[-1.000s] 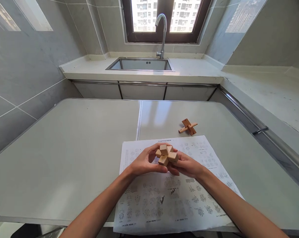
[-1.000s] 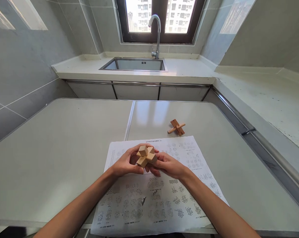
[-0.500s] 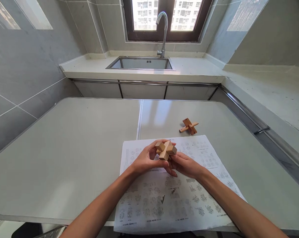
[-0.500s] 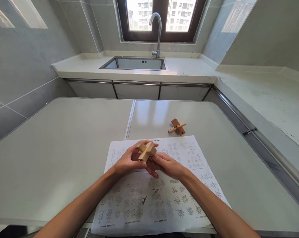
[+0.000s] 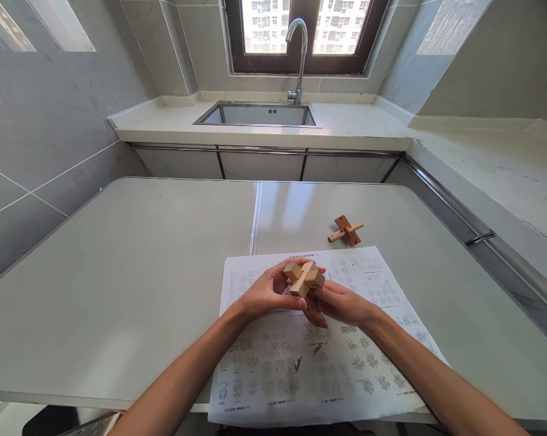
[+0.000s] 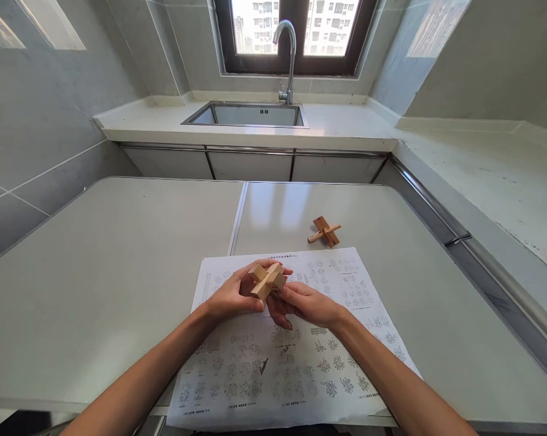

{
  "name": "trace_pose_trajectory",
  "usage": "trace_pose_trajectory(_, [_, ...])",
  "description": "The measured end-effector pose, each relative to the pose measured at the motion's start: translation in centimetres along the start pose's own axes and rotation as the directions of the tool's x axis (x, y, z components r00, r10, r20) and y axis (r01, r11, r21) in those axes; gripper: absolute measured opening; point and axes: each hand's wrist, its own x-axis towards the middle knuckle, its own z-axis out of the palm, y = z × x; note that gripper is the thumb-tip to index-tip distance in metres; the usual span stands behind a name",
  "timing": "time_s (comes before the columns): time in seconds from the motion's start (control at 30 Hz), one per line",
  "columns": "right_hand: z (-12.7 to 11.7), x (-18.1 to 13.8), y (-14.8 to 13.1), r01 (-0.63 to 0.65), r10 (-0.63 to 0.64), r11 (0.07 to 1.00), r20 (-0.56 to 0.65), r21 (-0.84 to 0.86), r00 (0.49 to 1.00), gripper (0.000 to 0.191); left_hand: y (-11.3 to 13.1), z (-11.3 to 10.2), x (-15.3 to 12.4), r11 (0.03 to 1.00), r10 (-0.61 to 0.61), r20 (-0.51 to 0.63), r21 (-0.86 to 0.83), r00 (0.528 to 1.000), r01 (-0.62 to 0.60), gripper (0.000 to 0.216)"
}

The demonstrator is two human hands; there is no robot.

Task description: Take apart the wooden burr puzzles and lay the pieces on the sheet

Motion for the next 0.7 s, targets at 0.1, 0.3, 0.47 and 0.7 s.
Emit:
trace_pose_trajectory(0.1, [0.1, 0.1, -0.2, -0.028, 0.028, 0.999, -0.004, -0.017, 1.000, 0.054, 0.2, 0.1, -0.1, 1.000, -0.016, -0.015, 0.005, 1.000, 0.016, 0.079])
trace_pose_trajectory(0.3, [0.3, 0.2, -0.6, -0.041, 0.041, 0.998, 0.002, -0.042, 0.999, 0.059, 0.6, -0.3, -0.2, 0.993, 0.061, -0.149, -0.092, 0.987, -0.075, 0.071])
trace_pose_trajectory(0.47, [0.3, 0.1, -0.5, -0.051, 0.052, 0.998, -0.024, 0.020, 0.998, 0.054, 0.5, -1.4, -0.1, 0.984, 0.123, -0.331, -0.082, 0.936, -0.159, 0.067])
trace_pose_trajectory(0.7, [0.3, 0.2, -0.5, -0.002, 0.012, 0.998, -0.149, 0.067, 0.989, 0.053, 0.5, -1.2, 0.6, 0.921, 0.269, -0.612, 0.388, 0.744, -0.013, 0.063])
